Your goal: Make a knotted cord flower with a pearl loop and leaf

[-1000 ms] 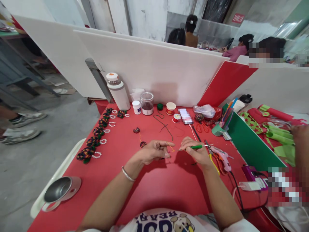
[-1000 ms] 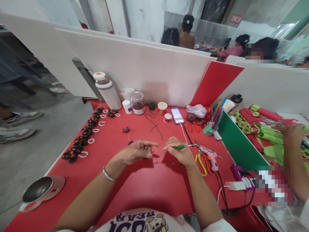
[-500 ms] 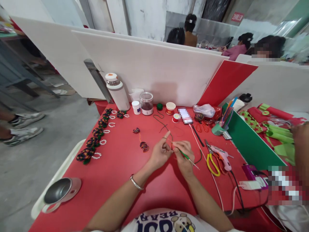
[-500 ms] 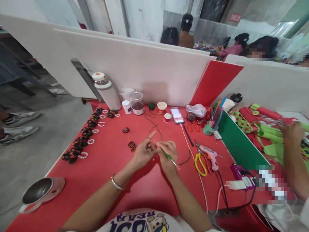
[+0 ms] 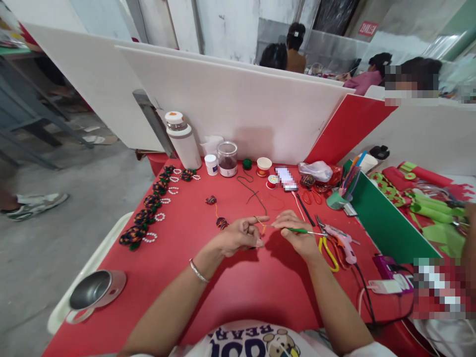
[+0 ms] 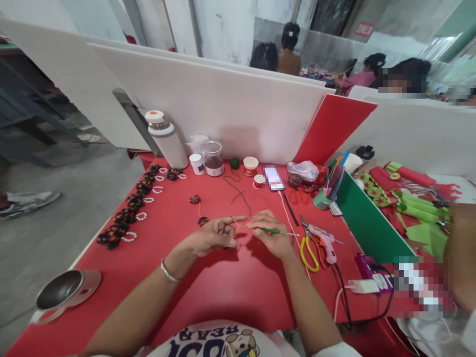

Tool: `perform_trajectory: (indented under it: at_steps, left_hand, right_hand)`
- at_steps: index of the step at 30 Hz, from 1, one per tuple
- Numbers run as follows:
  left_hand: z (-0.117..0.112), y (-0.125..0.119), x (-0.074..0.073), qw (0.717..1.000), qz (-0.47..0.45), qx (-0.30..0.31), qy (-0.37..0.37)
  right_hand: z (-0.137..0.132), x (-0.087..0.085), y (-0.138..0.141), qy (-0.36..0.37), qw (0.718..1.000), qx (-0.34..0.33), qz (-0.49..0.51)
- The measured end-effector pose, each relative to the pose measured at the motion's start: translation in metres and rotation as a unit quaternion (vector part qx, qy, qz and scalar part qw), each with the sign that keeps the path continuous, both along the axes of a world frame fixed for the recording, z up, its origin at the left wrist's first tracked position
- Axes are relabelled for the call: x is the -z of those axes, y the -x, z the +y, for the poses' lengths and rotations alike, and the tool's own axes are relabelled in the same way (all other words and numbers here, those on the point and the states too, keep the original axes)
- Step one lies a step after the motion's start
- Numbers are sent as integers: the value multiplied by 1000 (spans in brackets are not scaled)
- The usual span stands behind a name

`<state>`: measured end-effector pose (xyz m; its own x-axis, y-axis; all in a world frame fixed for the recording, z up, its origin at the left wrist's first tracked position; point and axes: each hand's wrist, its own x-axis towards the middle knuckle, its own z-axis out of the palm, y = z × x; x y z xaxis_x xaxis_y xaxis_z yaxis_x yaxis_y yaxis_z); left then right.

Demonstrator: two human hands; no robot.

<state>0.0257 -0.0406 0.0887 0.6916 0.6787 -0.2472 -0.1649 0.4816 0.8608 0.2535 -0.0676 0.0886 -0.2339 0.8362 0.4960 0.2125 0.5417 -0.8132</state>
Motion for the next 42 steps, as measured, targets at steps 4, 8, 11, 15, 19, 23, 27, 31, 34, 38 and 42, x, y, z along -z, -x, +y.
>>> perform_trajectory:
  at_steps: [4, 8, 11, 15, 19, 23, 27, 31, 34, 38, 42]
  left_hand:
    - [3, 2, -2, 1000, 9, 7, -3]
    - [6, 3, -4, 999, 24, 15, -16]
    - [7, 4, -5, 999, 28, 14, -14]
    - [10, 8, -6, 999, 21, 32, 10]
    - [9, 4, -6, 1000, 26, 9, 1]
    - [-1, -15, 0, 990, 52, -103, -86]
    - [-12, -34, 8, 970, 78, -177, -145]
    - [-17, -39, 12, 971, 43, -200, -127]
    - [-16, -33, 11, 987, -7, -149, -66]
    - [-10, -18, 5, 999, -25, -47, 4]
    - [-4, -5, -1, 999, -18, 19, 20]
  right_hand:
    - [2, -10, -11, 16, 1000, -23, -3]
    - [5, -9, -14, 23, 998, -61, 17]
    - [6, -4, -15, 43, 995, -67, 54]
    - [6, 3, -14, 71, 992, -55, 87]
    - [2, 16, 3, 104, 975, -37, 195]
    - [-7, 33, 36, 114, 961, 43, 247]
    - [-14, 33, 56, -15, 979, 184, 80]
    - [-15, 26, 54, -143, 961, 234, -26]
    - [-14, 25, 48, -153, 964, 215, -18]
    - [-8, 24, 35, -86, 986, 135, 42]
    - [-2, 17, 14, -28, 998, 46, 40]
